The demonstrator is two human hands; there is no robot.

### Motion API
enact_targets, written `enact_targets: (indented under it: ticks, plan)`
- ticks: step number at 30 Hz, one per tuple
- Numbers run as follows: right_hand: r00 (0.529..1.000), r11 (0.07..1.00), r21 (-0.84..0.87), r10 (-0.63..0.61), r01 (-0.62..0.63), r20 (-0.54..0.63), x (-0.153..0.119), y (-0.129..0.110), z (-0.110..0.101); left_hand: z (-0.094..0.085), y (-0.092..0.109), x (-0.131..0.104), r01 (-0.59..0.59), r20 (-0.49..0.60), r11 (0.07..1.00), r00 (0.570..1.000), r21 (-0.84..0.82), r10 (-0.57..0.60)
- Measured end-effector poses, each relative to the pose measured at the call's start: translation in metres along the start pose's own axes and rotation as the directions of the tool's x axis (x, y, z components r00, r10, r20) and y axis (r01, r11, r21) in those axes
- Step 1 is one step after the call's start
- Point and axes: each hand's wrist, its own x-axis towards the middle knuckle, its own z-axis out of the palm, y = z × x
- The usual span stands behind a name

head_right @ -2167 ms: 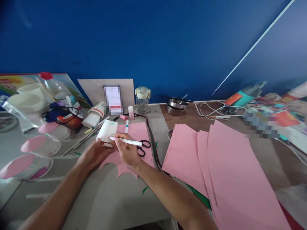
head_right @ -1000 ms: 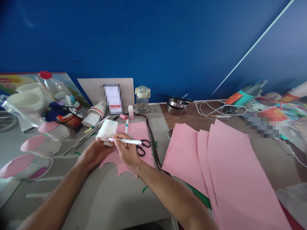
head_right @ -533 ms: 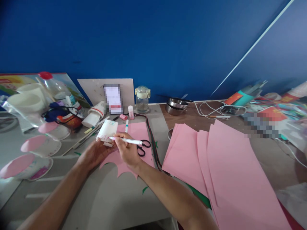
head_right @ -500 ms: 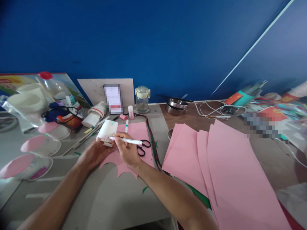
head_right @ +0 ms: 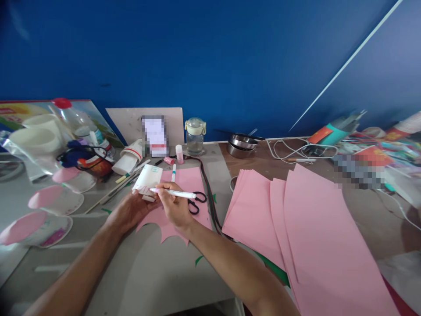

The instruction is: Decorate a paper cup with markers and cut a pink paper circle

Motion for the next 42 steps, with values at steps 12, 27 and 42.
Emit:
enact_targets:
  ticks: [12,27,42]
  plan:
    - [1.000,1.000,0.024,0.003,-0.003,-0.019,0.0001,0.0024,0.0004,0.0029,0.0008,-0.0015,-0.012,-0.002,1.000,1.000,0.013,0.012]
    - [0.998,1.000,0.015,0.022,-0.021,-0.053,0.0010,0.0047,0.0007,0.0023,0.0015,-0.0014,-0.004,0.031,1.000,1.000,0.025,0.004]
    - [0.998,1.000,0.005,0.000,0.000,-0.059,0.0007,0.0050,0.0014,-0.0001,0.0003,-0.0013,-0.005,0.027,1.000,1.000,0.016,0.004]
